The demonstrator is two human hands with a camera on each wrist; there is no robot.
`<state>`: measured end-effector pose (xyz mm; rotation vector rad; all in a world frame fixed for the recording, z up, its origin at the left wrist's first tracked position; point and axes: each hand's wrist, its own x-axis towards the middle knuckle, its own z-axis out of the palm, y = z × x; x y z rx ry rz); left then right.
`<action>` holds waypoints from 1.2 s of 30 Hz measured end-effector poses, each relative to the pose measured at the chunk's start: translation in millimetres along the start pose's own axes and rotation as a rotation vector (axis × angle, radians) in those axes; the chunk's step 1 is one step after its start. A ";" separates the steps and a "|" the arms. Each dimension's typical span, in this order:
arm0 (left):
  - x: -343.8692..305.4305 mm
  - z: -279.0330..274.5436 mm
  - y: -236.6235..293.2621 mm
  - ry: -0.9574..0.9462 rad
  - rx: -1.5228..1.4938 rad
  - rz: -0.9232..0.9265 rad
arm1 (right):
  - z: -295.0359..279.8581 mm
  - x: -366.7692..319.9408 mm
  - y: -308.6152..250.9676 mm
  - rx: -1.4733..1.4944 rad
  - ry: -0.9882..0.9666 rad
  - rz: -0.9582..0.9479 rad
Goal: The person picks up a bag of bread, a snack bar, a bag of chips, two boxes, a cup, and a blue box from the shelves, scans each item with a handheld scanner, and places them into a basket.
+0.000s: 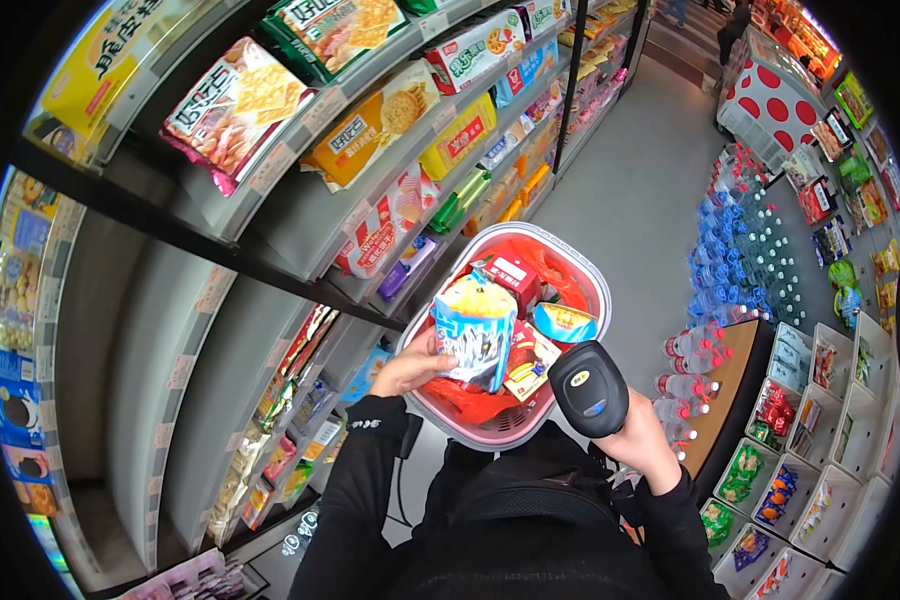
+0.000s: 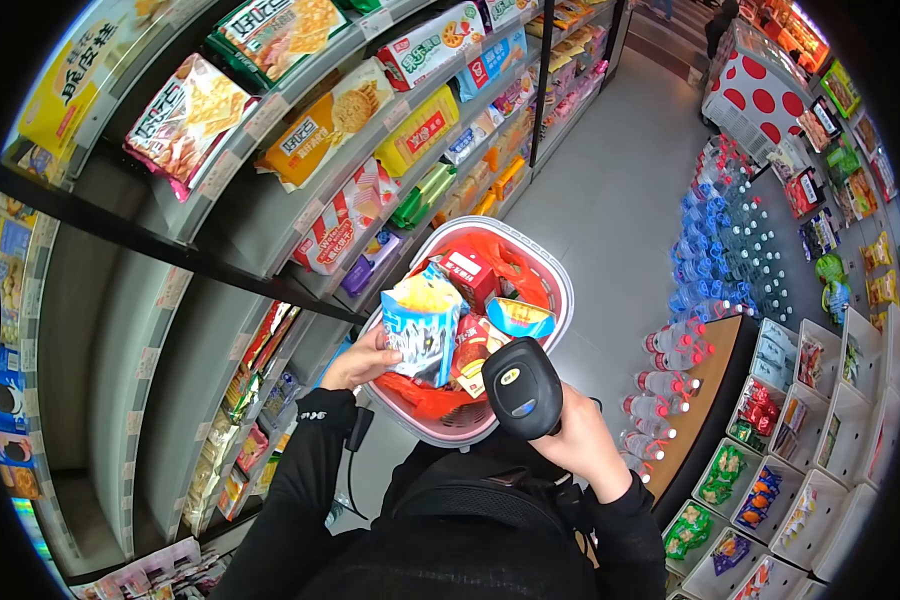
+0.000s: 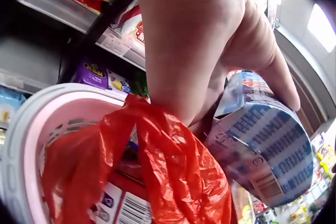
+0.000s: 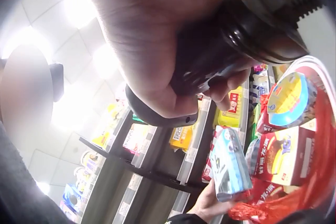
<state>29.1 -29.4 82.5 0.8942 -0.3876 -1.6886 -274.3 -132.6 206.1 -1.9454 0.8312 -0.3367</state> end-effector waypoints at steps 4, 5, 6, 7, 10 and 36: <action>1.6 -11.8 5.0 -0.046 0.134 -0.158 | -12.1 -1.4 13.4 0.013 -0.001 0.068; 2.3 -12.6 5.0 -0.044 0.204 -0.181 | -14.5 -1.8 15.2 0.017 0.004 0.074; 2.8 -10.6 4.8 -0.045 0.205 -0.187 | -15.5 -2.3 17.2 0.020 0.006 0.079; 2.0 -8.2 5.2 0.046 0.290 -0.153 | -15.5 -2.2 19.0 0.026 0.035 0.069; -2.8 7.0 5.3 0.183 0.406 -0.062 | -15.2 -1.3 23.3 0.030 0.054 0.050; -27.1 43.6 -24.1 0.743 0.715 0.279 | 15.5 66.1 97.2 0.196 -0.571 0.110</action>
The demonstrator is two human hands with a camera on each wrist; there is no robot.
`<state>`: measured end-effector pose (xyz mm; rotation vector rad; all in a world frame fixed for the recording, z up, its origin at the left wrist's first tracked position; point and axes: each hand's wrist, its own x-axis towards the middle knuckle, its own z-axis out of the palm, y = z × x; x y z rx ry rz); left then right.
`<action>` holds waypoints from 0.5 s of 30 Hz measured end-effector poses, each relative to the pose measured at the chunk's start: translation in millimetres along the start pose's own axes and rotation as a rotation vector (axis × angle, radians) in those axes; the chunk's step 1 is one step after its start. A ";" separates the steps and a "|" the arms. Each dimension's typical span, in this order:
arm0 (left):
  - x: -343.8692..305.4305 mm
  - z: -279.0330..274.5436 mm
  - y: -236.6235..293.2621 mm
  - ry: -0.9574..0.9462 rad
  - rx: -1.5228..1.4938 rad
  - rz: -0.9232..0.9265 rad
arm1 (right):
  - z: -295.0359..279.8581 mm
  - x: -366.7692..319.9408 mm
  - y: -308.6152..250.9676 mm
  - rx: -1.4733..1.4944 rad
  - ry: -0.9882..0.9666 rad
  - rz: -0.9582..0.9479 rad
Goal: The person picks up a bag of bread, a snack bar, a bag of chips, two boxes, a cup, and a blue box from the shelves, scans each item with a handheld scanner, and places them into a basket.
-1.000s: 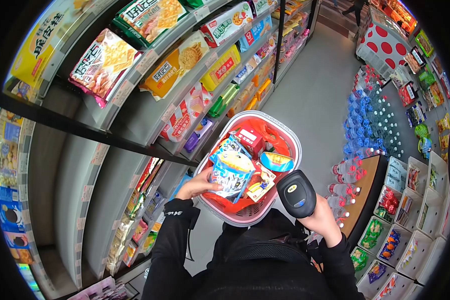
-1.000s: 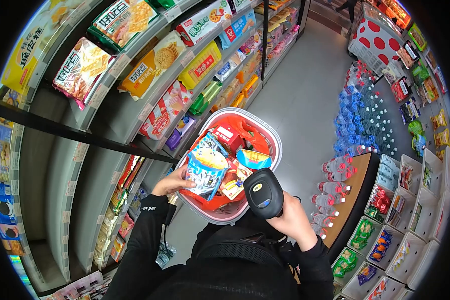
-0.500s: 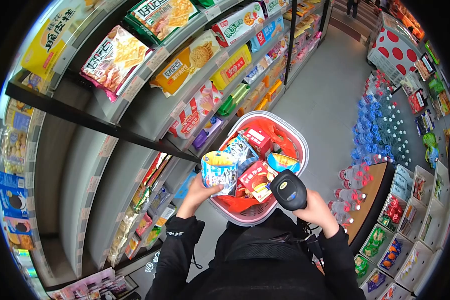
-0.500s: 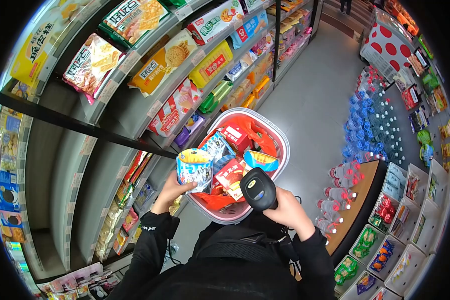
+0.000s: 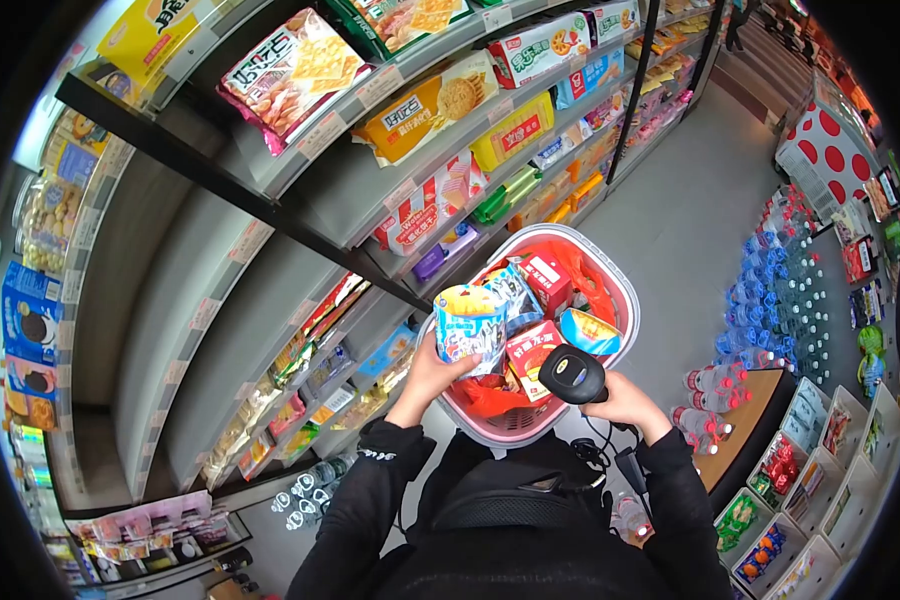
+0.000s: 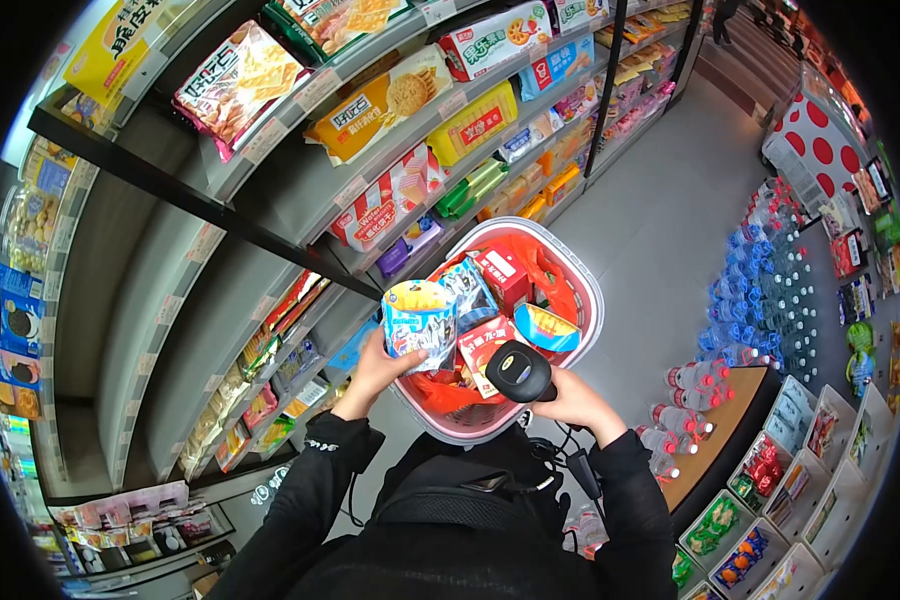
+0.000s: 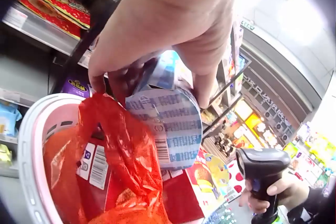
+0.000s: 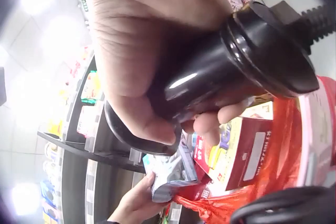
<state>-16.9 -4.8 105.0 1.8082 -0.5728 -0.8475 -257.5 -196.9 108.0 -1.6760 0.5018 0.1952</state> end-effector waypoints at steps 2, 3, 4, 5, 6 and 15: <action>8.1 -10.4 -11.5 -0.043 -0.027 -0.030 | 0.8 1.5 -5.0 0.016 0.013 -0.002; 10.2 -14.0 -9.3 -0.088 -0.133 -0.012 | 1.2 3.2 -6.9 0.062 0.051 -0.067; 12.2 -17.2 -0.4 -0.136 -0.239 0.005 | 1.6 4.9 -11.9 0.108 0.092 -0.131; 13.6 -23.5 10.4 -0.208 -0.228 -0.030 | 0.3 6.2 -22.3 0.158 0.109 -0.086; 16.3 -26.7 20.6 -0.213 -0.229 -0.030 | 2.8 14.3 -19.6 0.172 0.191 -0.214; 81.1 -34.2 42.7 -0.678 -0.188 -0.039 | -2.9 66.7 -56.4 0.377 0.256 -0.258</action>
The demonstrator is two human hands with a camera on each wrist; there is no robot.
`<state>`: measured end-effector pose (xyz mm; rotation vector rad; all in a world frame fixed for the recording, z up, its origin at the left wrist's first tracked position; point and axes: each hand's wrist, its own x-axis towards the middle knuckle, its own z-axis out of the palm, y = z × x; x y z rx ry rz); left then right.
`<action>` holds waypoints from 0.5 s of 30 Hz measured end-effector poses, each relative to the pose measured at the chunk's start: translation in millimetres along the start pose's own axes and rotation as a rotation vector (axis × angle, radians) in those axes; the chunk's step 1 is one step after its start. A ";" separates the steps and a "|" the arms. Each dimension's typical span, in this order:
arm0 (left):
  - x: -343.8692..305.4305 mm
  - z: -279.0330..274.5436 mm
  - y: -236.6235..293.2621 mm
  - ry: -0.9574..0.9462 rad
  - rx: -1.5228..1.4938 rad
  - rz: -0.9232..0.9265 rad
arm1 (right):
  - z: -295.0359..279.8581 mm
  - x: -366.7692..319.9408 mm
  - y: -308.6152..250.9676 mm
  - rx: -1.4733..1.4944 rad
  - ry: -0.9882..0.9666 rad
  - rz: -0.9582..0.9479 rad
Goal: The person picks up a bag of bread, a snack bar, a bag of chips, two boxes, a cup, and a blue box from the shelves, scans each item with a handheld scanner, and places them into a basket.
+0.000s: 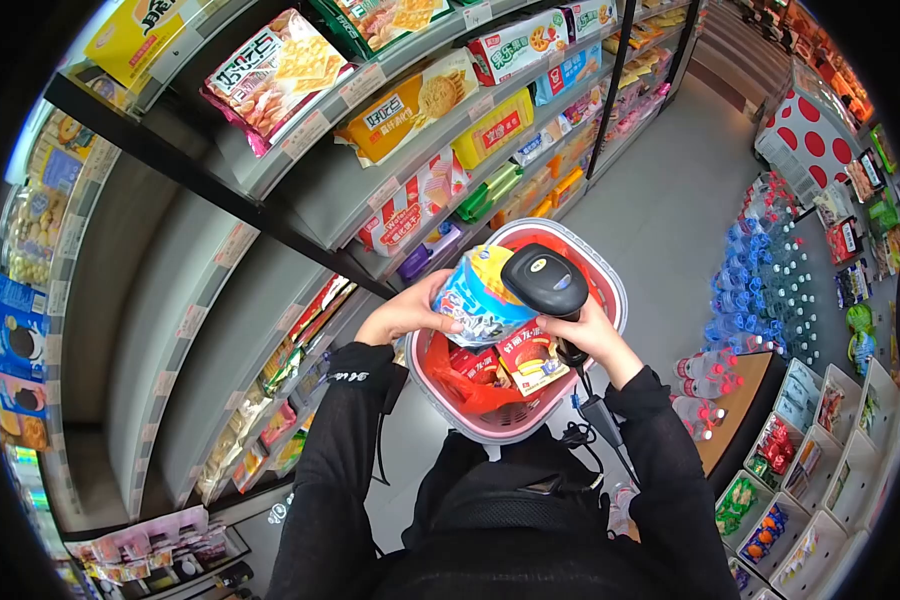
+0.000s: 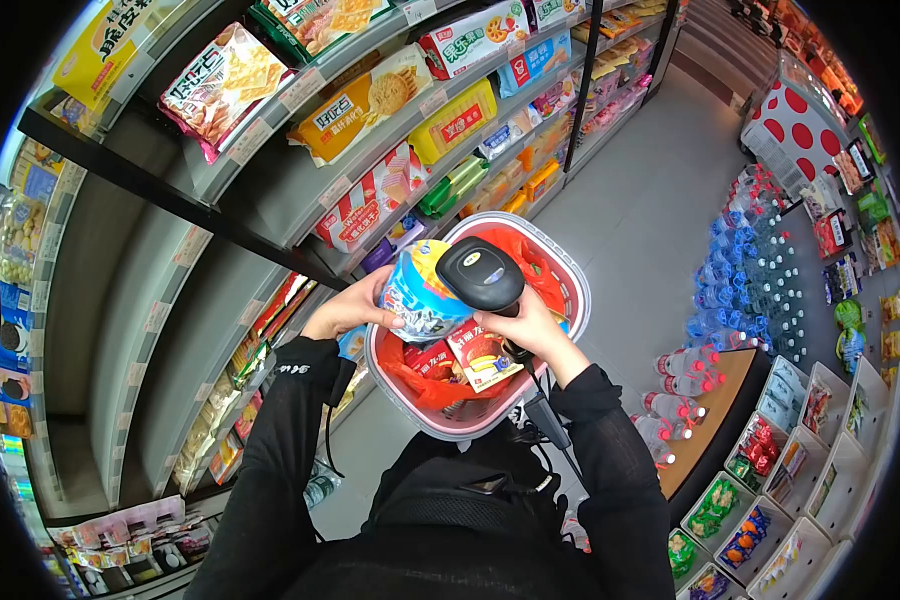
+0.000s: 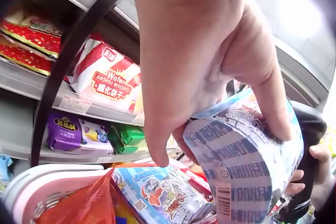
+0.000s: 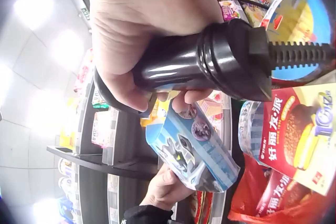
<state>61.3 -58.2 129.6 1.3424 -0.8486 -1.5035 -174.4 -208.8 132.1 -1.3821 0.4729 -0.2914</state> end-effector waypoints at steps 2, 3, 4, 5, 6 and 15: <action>6.9 -2.7 -0.4 -0.099 0.074 -0.026 | -3.2 -1.9 2.6 0.034 -0.005 0.062; 9.0 -2.0 -1.2 -0.100 0.073 -0.023 | -5.3 -4.0 3.6 0.072 -0.012 0.125; 10.6 -1.1 -2.2 -0.152 0.019 -0.053 | -8.2 -6.7 4.4 0.037 -0.041 0.157; 11.9 -0.9 -3.3 -0.204 -0.034 -0.082 | -10.2 -9.6 3.6 0.002 -0.075 0.222; 13.2 -1.9 -5.5 -0.230 0.017 -0.108 | -10.1 -12.7 4.2 -0.038 -0.106 0.148; 12.0 -14.8 -39.1 -0.299 -0.042 -0.164 | 14.9 -26.1 13.2 -0.163 -0.130 0.220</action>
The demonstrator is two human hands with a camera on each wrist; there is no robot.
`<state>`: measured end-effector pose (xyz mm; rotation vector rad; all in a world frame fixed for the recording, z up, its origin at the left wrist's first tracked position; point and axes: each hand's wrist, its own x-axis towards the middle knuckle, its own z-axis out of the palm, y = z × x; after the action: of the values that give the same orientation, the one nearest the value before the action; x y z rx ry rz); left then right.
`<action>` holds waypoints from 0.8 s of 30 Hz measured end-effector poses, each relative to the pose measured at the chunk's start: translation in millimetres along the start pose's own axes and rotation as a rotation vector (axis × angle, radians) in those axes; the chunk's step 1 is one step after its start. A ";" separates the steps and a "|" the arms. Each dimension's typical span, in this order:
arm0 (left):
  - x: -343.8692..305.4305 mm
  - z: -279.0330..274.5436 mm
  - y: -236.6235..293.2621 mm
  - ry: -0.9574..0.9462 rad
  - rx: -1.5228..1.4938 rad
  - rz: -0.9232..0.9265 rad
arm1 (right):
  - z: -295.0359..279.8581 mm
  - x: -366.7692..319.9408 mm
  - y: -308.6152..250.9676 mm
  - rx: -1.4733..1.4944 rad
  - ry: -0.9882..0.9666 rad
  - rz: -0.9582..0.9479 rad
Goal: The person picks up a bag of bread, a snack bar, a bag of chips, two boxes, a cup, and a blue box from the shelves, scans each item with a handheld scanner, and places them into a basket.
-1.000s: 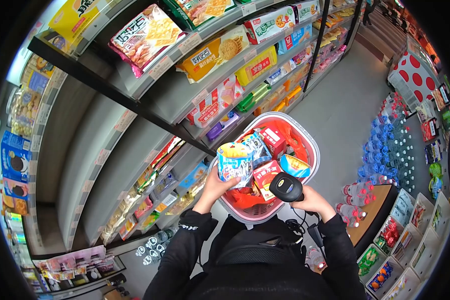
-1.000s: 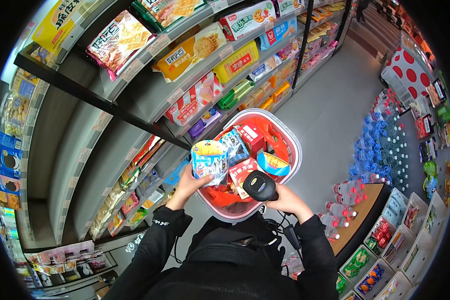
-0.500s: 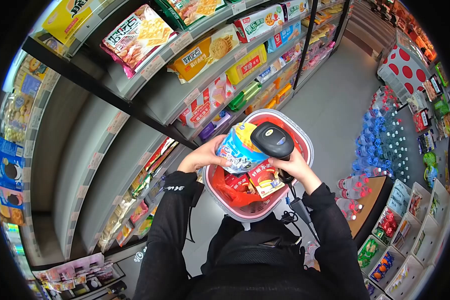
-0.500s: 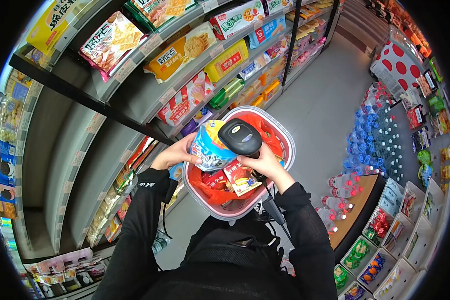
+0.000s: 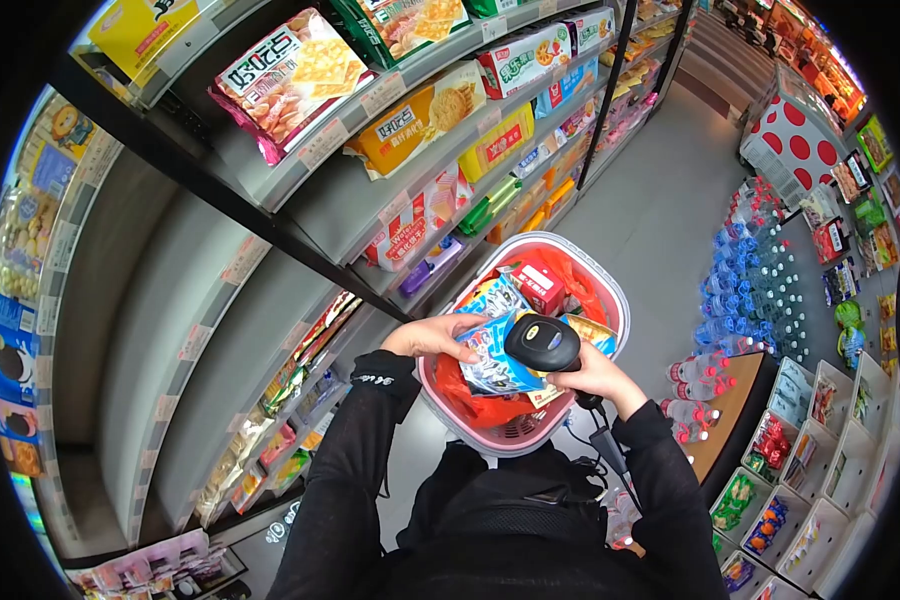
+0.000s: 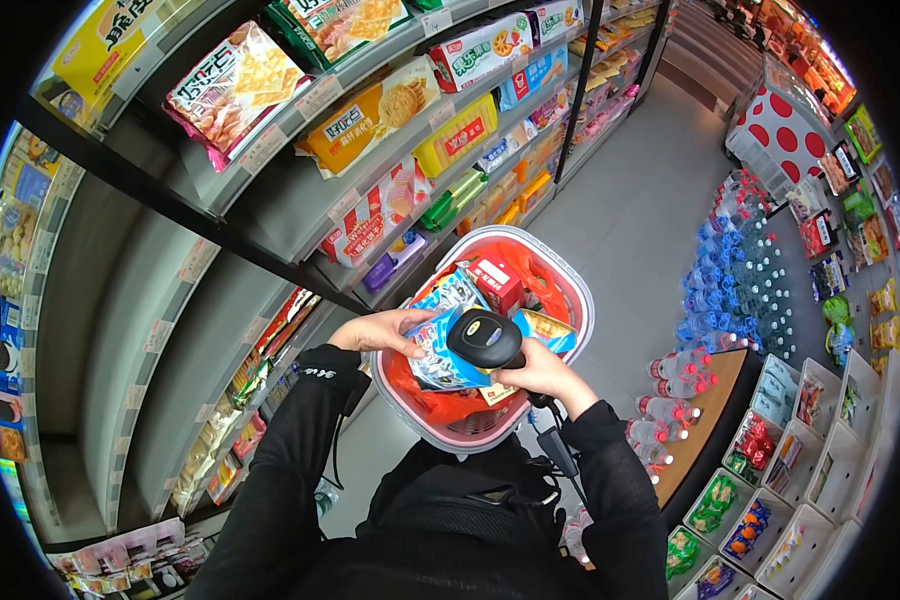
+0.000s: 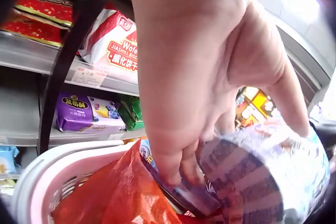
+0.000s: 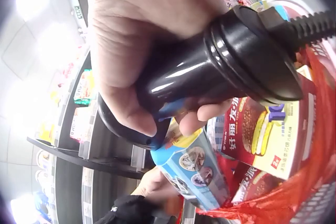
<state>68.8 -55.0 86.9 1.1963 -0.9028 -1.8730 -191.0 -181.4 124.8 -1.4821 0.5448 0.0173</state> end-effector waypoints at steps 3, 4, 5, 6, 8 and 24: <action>-13.0 -2.1 2.7 0.315 -0.008 0.085 | 1.4 -3.5 6.5 -0.011 0.032 0.056; -17.0 -4.6 3.6 0.536 -0.017 0.080 | 1.8 -4.1 7.8 -0.031 0.036 0.090; -9.3 -22.6 -25.9 0.697 0.187 0.104 | 4.7 -5.2 9.8 -0.032 0.066 0.064; -6.4 -34.0 -49.4 0.831 0.499 0.032 | 8.3 -6.2 7.1 -0.034 0.067 0.060; -16.0 -6.0 -32.1 0.788 0.751 -0.244 | 14.9 -8.6 -0.2 -0.023 0.104 0.116; -25.3 -3.2 -63.8 0.770 0.741 -0.167 | 50.0 30.4 -64.7 -0.355 0.200 0.090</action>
<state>66.6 -2.6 42.4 2.2730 -1.0723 -0.9926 -125.6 -151.1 174.0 -1.8155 0.8009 0.0386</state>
